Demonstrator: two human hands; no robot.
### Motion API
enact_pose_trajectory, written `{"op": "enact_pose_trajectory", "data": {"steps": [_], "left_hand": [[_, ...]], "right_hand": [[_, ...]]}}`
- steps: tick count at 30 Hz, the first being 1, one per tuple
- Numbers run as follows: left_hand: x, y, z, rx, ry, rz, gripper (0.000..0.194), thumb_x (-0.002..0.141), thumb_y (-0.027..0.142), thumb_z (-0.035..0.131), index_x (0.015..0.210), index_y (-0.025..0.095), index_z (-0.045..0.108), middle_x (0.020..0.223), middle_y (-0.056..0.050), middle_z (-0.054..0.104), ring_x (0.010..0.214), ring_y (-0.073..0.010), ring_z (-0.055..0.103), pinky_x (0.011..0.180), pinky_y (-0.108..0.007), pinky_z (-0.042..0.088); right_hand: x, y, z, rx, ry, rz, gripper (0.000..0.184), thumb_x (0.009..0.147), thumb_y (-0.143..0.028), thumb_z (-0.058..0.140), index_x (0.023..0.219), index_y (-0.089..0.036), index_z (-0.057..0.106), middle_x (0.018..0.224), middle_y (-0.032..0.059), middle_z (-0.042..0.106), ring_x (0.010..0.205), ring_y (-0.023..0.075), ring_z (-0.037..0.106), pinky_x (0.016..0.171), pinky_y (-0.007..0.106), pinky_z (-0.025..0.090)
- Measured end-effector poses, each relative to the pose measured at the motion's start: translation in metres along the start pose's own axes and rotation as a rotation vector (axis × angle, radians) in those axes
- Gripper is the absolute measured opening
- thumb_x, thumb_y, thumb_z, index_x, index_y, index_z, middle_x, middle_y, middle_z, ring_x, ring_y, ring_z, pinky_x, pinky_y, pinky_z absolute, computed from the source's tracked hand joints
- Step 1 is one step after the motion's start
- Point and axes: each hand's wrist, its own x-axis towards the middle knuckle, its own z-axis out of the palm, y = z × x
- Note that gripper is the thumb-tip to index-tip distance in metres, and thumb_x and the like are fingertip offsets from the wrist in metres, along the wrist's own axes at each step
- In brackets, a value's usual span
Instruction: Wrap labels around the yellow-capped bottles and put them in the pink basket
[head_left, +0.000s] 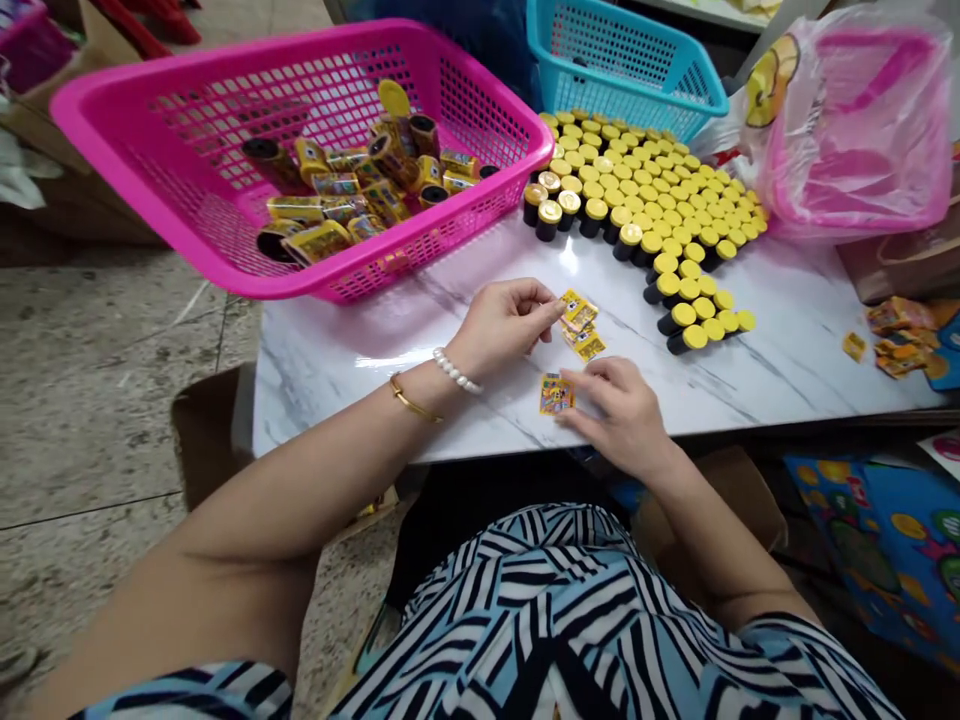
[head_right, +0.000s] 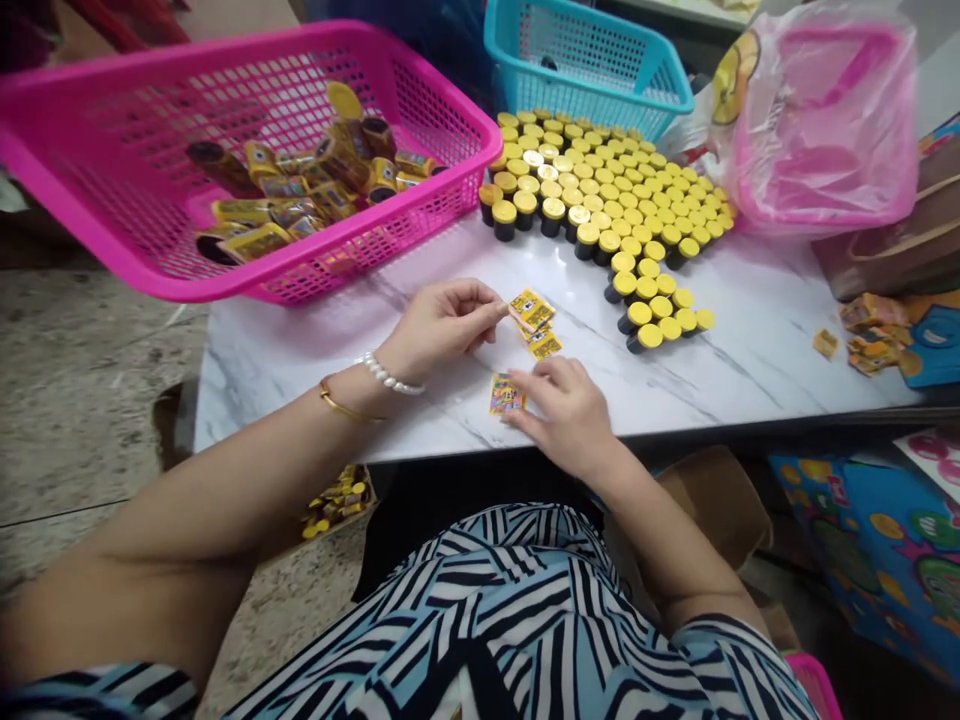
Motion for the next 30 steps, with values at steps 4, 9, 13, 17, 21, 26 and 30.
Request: {"op": "enact_pose_trajectory", "data": {"steps": [4, 9, 13, 17, 21, 26, 30], "left_hand": [[-0.004, 0.004, 0.003, -0.010, -0.006, -0.028, 0.023, 0.087, 0.038, 0.074, 0.083, 0.016, 0.067, 0.059, 0.000, 0.064, 0.045, -0.0074, 0.047, 0.046, -0.019, 0.034], [-0.004, 0.007, 0.001, 0.023, 0.047, -0.031, 0.021, 0.090, 0.035, 0.070, 0.082, 0.016, 0.067, 0.060, 0.000, 0.064, 0.045, -0.0068, 0.047, 0.046, -0.018, 0.035], [-0.002, 0.010, -0.006, 0.013, 0.076, -0.031, 0.021, 0.090, 0.035, 0.070, 0.083, 0.015, 0.067, 0.060, 0.001, 0.064, 0.044, -0.0070, 0.048, 0.044, -0.018, 0.035], [-0.004, 0.011, -0.005, -0.021, -0.013, -0.064, 0.026, 0.089, 0.040, 0.073, 0.082, 0.015, 0.068, 0.062, -0.001, 0.065, 0.045, -0.0066, 0.048, 0.044, -0.018, 0.035], [-0.009, 0.008, 0.004, -0.145, -0.275, -0.056, 0.035, 0.077, 0.045, 0.085, 0.086, 0.014, 0.071, 0.076, -0.005, 0.071, 0.061, -0.0098, 0.060, 0.055, -0.020, 0.044], [-0.015, 0.009, 0.011, -0.252, -0.278, -0.066, 0.029, 0.071, 0.037, 0.088, 0.077, 0.015, 0.069, 0.066, 0.000, 0.064, 0.055, -0.0068, 0.051, 0.052, -0.019, 0.037], [-0.017, 0.011, 0.011, -0.234, -0.211, -0.147, 0.022, 0.074, 0.033, 0.084, 0.076, 0.015, 0.071, 0.054, 0.003, 0.056, 0.045, -0.0055, 0.042, 0.045, -0.019, 0.030]], "right_hand": [[0.000, -0.004, 0.020, -0.046, -0.030, 0.032, 0.015, 0.099, -0.034, 0.067, 0.090, -0.027, 0.076, 0.089, 0.0052, 0.072, 0.087, 0.0237, 0.058, 0.082, 0.041, 0.052], [0.009, 0.002, 0.017, -0.010, -0.064, 0.037, 0.025, 0.093, -0.040, 0.076, 0.111, -0.024, 0.070, 0.104, 0.0080, 0.072, 0.097, 0.0255, 0.062, 0.089, 0.042, 0.053], [0.011, 0.001, 0.012, 0.025, -0.121, 0.016, 0.013, 0.092, -0.031, 0.077, 0.097, -0.023, 0.069, 0.098, 0.0061, 0.069, 0.095, 0.0245, 0.063, 0.088, 0.040, 0.053], [0.009, -0.004, 0.010, 0.075, -0.074, 0.025, 0.009, 0.093, -0.024, 0.072, 0.086, -0.024, 0.066, 0.090, 0.0043, 0.067, 0.089, 0.0222, 0.062, 0.083, 0.039, 0.054], [0.014, -0.005, -0.002, 0.121, 0.194, 0.078, 0.007, 0.097, -0.025, 0.066, 0.091, -0.025, 0.068, 0.099, 0.0059, 0.067, 0.092, 0.0207, 0.066, 0.080, 0.038, 0.058], [0.022, -0.002, -0.009, 0.269, 0.401, 0.222, 0.027, 0.092, -0.040, 0.075, 0.114, -0.027, 0.066, 0.115, 0.0082, 0.069, 0.088, 0.0192, 0.070, 0.080, 0.038, 0.063], [0.022, 0.003, -0.002, 0.655, 0.250, 0.517, 0.041, 0.091, -0.054, 0.073, 0.115, -0.021, 0.067, 0.094, 0.0049, 0.075, 0.062, 0.0125, 0.065, 0.056, 0.027, 0.055]]}}
